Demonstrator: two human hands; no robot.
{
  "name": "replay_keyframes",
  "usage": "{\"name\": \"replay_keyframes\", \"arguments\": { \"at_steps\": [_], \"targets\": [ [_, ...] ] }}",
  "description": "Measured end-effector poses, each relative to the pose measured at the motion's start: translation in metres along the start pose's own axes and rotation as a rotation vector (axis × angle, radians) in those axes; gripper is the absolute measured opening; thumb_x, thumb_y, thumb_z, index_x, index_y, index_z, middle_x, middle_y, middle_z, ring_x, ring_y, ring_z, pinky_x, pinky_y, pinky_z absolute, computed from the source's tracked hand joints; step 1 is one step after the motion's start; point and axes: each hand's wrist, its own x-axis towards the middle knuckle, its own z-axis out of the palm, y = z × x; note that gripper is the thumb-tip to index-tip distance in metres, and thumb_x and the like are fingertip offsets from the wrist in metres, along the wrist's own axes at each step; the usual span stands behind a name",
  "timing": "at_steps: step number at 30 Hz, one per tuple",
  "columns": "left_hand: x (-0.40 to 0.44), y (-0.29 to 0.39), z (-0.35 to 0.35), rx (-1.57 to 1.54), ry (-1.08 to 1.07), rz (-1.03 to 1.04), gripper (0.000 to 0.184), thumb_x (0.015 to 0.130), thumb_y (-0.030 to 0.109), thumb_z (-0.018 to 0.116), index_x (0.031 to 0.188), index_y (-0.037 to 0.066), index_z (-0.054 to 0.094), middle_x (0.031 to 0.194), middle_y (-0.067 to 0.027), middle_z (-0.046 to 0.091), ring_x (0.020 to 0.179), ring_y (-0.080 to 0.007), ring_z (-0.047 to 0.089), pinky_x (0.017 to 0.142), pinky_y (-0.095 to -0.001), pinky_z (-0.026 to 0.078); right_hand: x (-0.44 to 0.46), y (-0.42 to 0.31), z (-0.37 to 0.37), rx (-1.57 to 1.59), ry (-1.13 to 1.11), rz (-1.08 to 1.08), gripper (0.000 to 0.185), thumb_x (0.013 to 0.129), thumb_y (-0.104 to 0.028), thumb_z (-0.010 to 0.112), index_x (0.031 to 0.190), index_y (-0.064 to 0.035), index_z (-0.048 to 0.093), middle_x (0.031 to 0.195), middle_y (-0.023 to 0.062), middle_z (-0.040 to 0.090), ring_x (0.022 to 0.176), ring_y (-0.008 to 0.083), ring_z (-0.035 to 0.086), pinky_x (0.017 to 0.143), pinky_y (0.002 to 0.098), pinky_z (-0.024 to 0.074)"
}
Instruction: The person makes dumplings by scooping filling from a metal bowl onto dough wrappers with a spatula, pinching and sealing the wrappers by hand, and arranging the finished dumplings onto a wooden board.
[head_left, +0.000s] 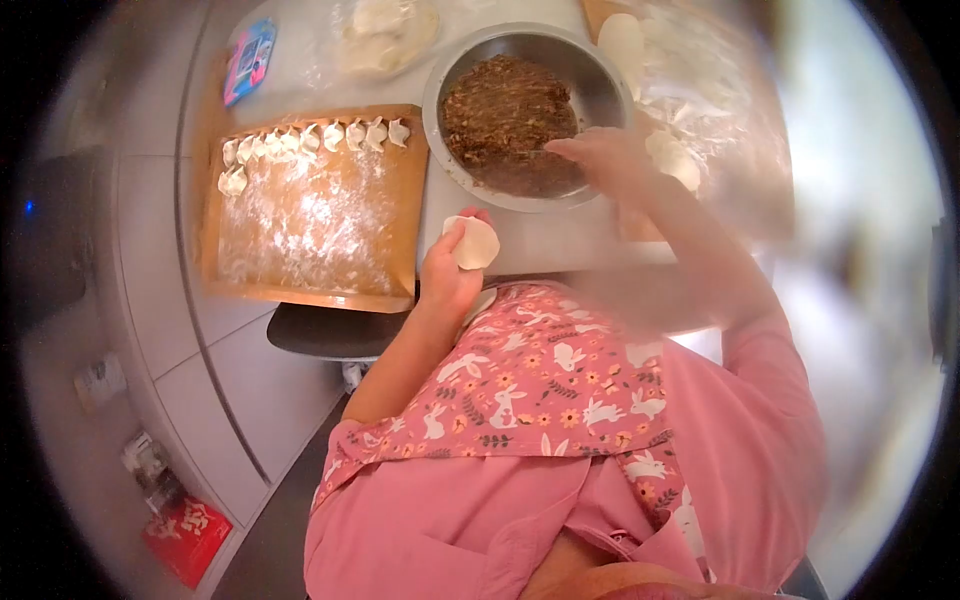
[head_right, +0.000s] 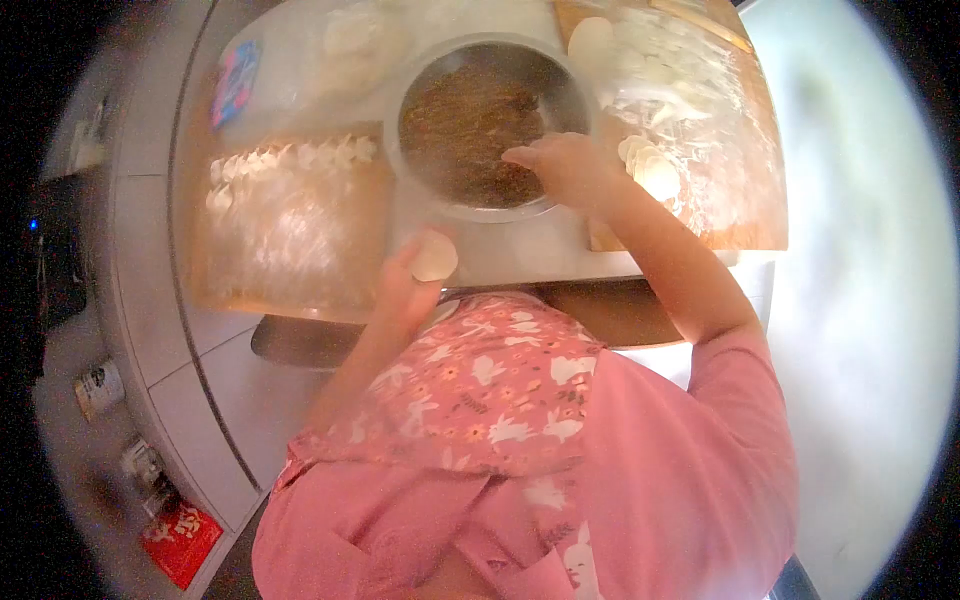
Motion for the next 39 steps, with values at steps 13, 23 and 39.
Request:
{"name": "replay_keyframes", "arguments": {
  "at_steps": [13, 23, 39],
  "targets": [
    [0.004, 0.016, 0.012, -0.002, 0.025, 0.114, 0.027, 0.087, 0.004, 0.038, 0.113, -0.004, 0.041, 0.113, -0.0195, 0.050, 0.105, -0.0310, 0.051, 0.094, -0.0408, 0.041, -0.007, -0.007, -0.006, 0.292, -0.275, 0.098, 0.031, 0.085, -0.014, 0.045, 0.113, -0.0062, 0.056, 0.101, 0.0150, 0.061, 0.090, 0.0317, 0.058, 0.080, 0.0377, 0.0457],
    [0.004, 0.043, 0.047, 0.018, 0.088, 0.371, 0.028, 0.090, 0.008, 0.036, 0.114, -0.004, 0.043, 0.111, -0.0169, 0.053, 0.106, -0.0273, 0.051, 0.093, -0.0377, 0.041, -0.003, -0.006, -0.003, 1.391, -0.440, 0.628, 0.031, 0.088, -0.015, 0.050, 0.116, -0.0022, 0.053, 0.063, -0.0021, 0.049, 0.049, 0.0053, 0.042, 0.042, 0.0189, 0.0318],
    [0.036, 0.038, 0.088, -0.076, -0.570, 0.188, 0.031, 0.096, 0.023, 0.027, 0.109, -0.002, 0.041, 0.107, -0.0173, 0.048, 0.104, -0.0314, 0.047, 0.093, -0.0432, 0.040, -0.033, -0.081, -0.026, 0.012, 0.302, -0.006, 0.047, 0.075, -0.004, 0.050, 0.120, -0.0166, 0.051, 0.073, 0.0069, 0.049, 0.070, 0.0263, 0.054, 0.057, 0.0376, 0.0434]
  ]
}}
